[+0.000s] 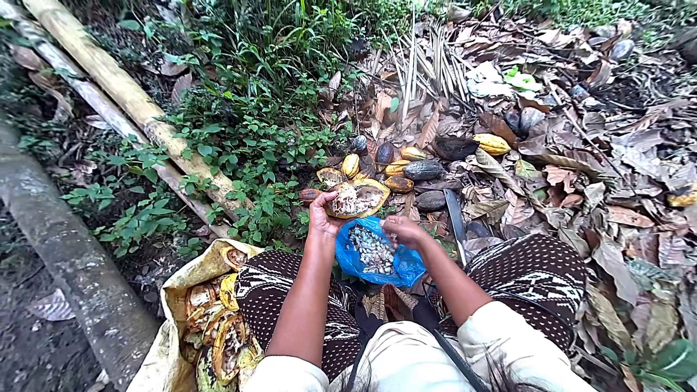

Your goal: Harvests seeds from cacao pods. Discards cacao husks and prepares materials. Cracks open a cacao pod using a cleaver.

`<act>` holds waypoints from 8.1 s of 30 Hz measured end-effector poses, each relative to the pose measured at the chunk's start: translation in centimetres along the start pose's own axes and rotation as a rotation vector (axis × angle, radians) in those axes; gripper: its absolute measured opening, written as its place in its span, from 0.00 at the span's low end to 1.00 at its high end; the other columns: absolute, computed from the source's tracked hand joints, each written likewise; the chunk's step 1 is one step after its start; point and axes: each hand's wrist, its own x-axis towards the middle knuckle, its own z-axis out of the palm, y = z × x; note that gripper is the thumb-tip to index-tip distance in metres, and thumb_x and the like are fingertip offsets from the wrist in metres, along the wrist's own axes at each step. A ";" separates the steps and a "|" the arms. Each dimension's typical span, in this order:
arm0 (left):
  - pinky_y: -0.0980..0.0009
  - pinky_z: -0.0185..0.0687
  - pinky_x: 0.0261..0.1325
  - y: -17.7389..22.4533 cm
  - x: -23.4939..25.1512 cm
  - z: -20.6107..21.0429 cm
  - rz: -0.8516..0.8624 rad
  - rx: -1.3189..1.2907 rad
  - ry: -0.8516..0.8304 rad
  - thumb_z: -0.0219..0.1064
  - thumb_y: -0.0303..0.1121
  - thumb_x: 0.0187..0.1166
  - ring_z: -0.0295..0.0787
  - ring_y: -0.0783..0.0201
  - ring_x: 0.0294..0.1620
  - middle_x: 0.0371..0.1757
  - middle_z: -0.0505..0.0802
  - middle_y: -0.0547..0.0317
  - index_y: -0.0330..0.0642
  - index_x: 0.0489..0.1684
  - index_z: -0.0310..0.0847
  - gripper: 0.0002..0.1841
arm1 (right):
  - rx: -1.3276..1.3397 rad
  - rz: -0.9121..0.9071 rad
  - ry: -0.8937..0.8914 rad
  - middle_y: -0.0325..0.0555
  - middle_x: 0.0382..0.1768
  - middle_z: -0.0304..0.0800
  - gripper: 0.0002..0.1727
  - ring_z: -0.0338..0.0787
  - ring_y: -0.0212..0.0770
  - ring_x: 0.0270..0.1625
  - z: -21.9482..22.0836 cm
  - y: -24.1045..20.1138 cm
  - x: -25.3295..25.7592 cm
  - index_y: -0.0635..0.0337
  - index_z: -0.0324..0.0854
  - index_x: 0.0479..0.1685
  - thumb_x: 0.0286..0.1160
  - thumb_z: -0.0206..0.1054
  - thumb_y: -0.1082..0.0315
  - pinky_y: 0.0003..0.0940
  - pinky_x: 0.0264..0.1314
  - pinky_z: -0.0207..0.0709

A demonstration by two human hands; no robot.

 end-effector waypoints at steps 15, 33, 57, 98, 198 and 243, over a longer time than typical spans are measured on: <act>0.52 0.87 0.42 -2.9 -0.9 -0.2 -0.017 0.193 0.040 0.58 0.31 0.78 0.89 0.54 0.40 0.42 0.89 0.49 0.43 0.48 0.78 0.07 | -0.980 -0.489 0.155 0.65 0.78 0.74 0.23 0.89 0.65 0.63 4.4 -2.9 -0.8 0.74 0.77 0.70 0.77 0.71 0.73 0.63 0.65 0.82; 0.35 0.82 0.51 -2.6 0.3 -0.4 -0.071 0.142 0.224 0.61 0.38 0.77 0.87 0.40 0.56 0.57 0.88 0.40 0.41 0.59 0.77 0.16 | -0.686 -0.678 0.344 0.69 0.66 0.84 0.16 0.87 0.63 0.68 4.9 0.6 0.7 0.74 0.81 0.65 0.85 0.63 0.73 0.54 0.74 0.79; 0.43 0.86 0.43 -4.0 0.2 -0.5 -0.154 0.281 0.151 0.60 0.39 0.80 0.90 0.44 0.45 0.49 0.90 0.41 0.40 0.54 0.80 0.14 | -0.737 -0.309 0.220 0.68 0.54 0.90 0.17 0.93 0.60 0.47 3.8 -2.3 -0.2 0.69 0.80 0.69 0.86 0.58 0.75 0.56 0.55 0.85; 0.57 0.86 0.42 -6.1 0.4 -0.3 0.049 0.282 0.082 0.58 0.26 0.78 0.88 0.56 0.38 0.40 0.90 0.48 0.38 0.50 0.81 0.09 | -0.904 -0.161 0.185 0.67 0.78 0.73 0.21 0.84 0.66 0.71 4.7 -2.6 -1.0 0.75 0.77 0.69 0.80 0.65 0.75 0.63 0.73 0.77; 0.66 0.85 0.40 -5.9 0.2 0.4 0.239 0.285 0.084 0.61 0.21 0.74 0.87 0.62 0.35 0.36 0.89 0.53 0.35 0.48 0.83 0.09 | -1.122 -0.148 0.167 0.69 0.74 0.76 0.22 0.85 0.65 0.70 4.9 -3.3 -2.1 0.75 0.76 0.70 0.90 0.58 0.64 0.58 0.74 0.77; 0.53 0.86 0.49 -3.2 1.4 -0.1 0.292 -0.031 0.278 0.61 0.25 0.75 0.88 0.53 0.44 0.44 0.88 0.46 0.35 0.50 0.77 0.09 | 0.293 0.019 -0.124 0.48 0.49 0.92 0.19 0.89 0.33 0.33 0.0 0.6 -0.1 0.60 0.71 0.69 0.85 0.48 0.83 0.24 0.35 0.81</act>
